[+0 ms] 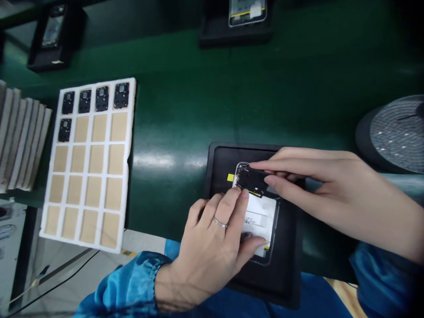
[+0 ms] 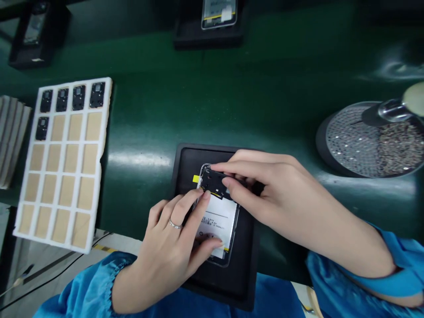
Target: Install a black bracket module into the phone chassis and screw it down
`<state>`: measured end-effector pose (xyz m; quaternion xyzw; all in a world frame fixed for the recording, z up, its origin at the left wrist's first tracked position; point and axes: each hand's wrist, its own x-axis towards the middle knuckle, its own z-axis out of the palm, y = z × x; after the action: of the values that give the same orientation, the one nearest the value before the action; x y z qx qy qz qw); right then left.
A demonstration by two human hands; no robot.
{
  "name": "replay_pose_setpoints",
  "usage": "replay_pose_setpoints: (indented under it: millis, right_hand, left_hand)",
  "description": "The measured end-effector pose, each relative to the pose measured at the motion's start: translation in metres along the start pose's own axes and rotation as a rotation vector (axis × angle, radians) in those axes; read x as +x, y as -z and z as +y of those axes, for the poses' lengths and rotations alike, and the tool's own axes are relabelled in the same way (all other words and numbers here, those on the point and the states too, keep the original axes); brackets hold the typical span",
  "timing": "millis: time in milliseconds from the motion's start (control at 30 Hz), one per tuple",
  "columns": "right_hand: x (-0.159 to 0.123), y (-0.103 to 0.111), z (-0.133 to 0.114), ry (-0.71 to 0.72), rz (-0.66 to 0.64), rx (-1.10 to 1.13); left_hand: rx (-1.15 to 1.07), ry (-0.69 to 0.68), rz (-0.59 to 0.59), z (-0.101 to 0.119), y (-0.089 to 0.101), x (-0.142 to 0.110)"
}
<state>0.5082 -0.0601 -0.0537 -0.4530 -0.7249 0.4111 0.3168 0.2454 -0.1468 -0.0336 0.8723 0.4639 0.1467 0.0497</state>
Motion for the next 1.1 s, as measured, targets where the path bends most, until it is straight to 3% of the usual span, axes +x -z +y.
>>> replay_pose_setpoints:
  millis: [367, 700, 1100]
  right_hand:
    - [-0.003, 0.005, 0.005, 0.023, -0.029, -0.024]
    - [-0.002, 0.000, 0.005, 0.003, 0.045, -0.061]
    - [-0.005, 0.000, 0.004, -0.036, 0.058, -0.058]
  left_hand:
    - [0.017, 0.050, -0.040, 0.010, -0.003, -0.004]
    - [-0.039, 0.048, 0.003, 0.007, -0.004, 0.001]
    - [0.034, 0.022, -0.079, 0.009, 0.000, 0.006]
